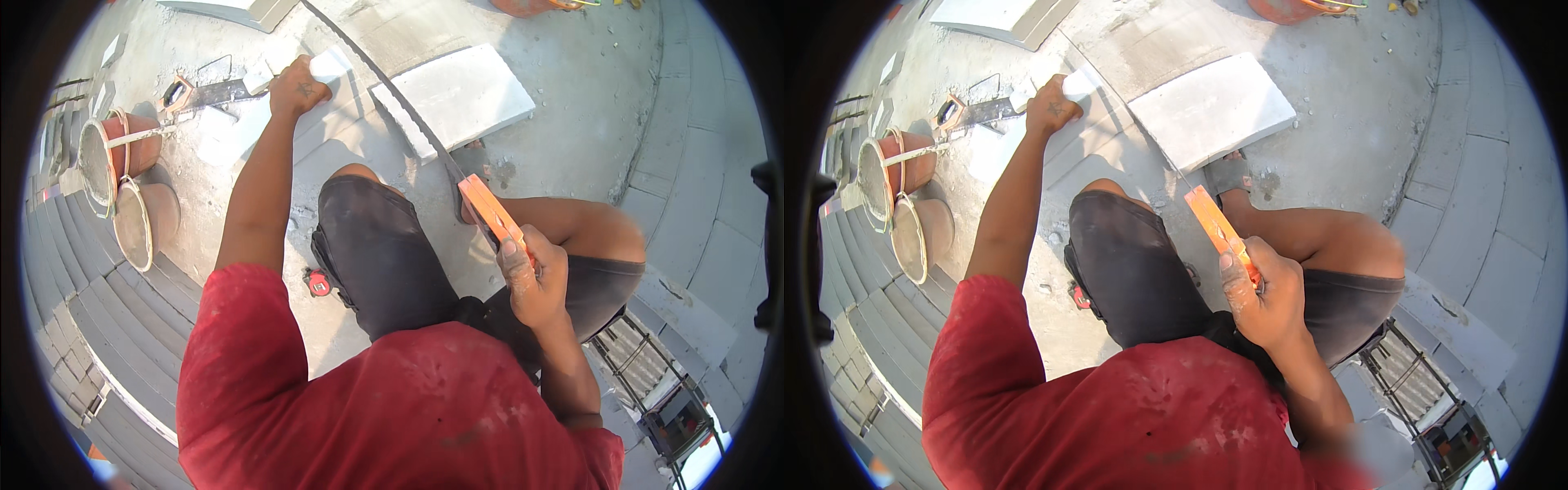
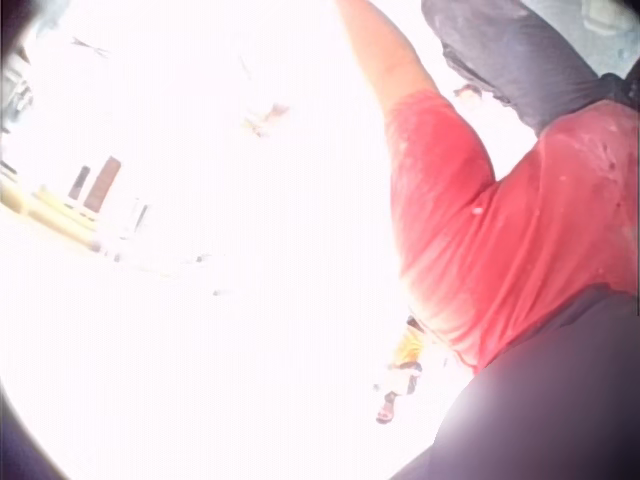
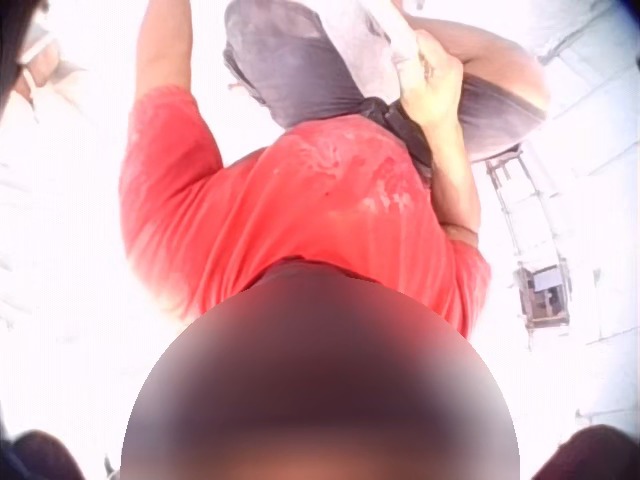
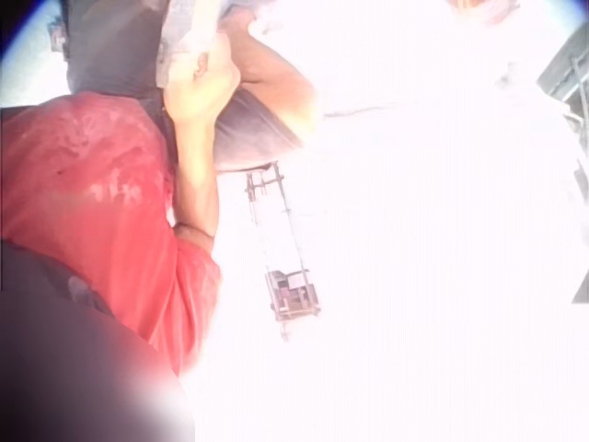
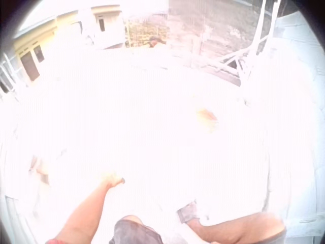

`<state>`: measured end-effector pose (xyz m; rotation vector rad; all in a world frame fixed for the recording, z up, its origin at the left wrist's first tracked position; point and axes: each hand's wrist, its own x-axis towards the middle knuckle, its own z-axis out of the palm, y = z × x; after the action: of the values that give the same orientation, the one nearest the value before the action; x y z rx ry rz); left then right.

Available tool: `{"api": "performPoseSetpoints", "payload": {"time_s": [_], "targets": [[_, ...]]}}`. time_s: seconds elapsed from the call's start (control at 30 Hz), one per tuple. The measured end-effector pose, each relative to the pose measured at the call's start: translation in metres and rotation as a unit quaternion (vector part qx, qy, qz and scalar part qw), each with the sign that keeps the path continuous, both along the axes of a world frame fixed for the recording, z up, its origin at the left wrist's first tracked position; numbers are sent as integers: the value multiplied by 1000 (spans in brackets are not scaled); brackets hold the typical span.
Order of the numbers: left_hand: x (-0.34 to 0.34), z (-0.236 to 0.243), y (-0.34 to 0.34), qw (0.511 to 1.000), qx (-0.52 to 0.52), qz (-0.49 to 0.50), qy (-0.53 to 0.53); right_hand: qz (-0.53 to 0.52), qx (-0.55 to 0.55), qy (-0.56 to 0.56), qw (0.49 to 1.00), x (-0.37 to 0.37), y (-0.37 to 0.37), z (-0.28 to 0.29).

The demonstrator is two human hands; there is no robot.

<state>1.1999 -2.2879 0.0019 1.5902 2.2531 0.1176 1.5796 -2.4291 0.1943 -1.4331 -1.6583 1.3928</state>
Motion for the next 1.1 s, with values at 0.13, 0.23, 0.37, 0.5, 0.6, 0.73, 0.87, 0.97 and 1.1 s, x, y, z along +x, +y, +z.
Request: {"api": "performPoseSetpoints", "payload": {"time_s": [0.13, 0.23, 0.37, 0.5, 0.6, 0.73, 0.87, 0.97, 1.1], "targets": [[6, -5, -6, 999, 29, -13, 27, -3, -35, 25, 999, 21, 33, 59], [21, -9, -19, 999, 35, 3, 37, 14, 11, -103, 994, 34, 82, 105], [34, -11, -49, 991, 99, -42, 78, 104, 177, -278, 938, 51, 144, 97], [11, -1, -88, 979, 57, -14, 193, 114, 226, -318, 914, 66, 162, 30], [-16, 11, -101, 997, 54, -19, 56, 115, 204, -310, 922, 76, 162, -27], [-1, 8, -128, 997, 53, 7, 49, 98, 167, -270, 943, 91, 158, -87], [6, 3, -174, 992, 70, 70, 80, 77, 144, -229, 960, 99, 163, -119], [-2, 4, -223, 982, 82, 158, 68, 58, 115, -180, 975, 94, 174, -135], [-25, 9, -288, 960, 54, 257, 97, 62, 77, -93, 991, 70, 193, -156]]}}
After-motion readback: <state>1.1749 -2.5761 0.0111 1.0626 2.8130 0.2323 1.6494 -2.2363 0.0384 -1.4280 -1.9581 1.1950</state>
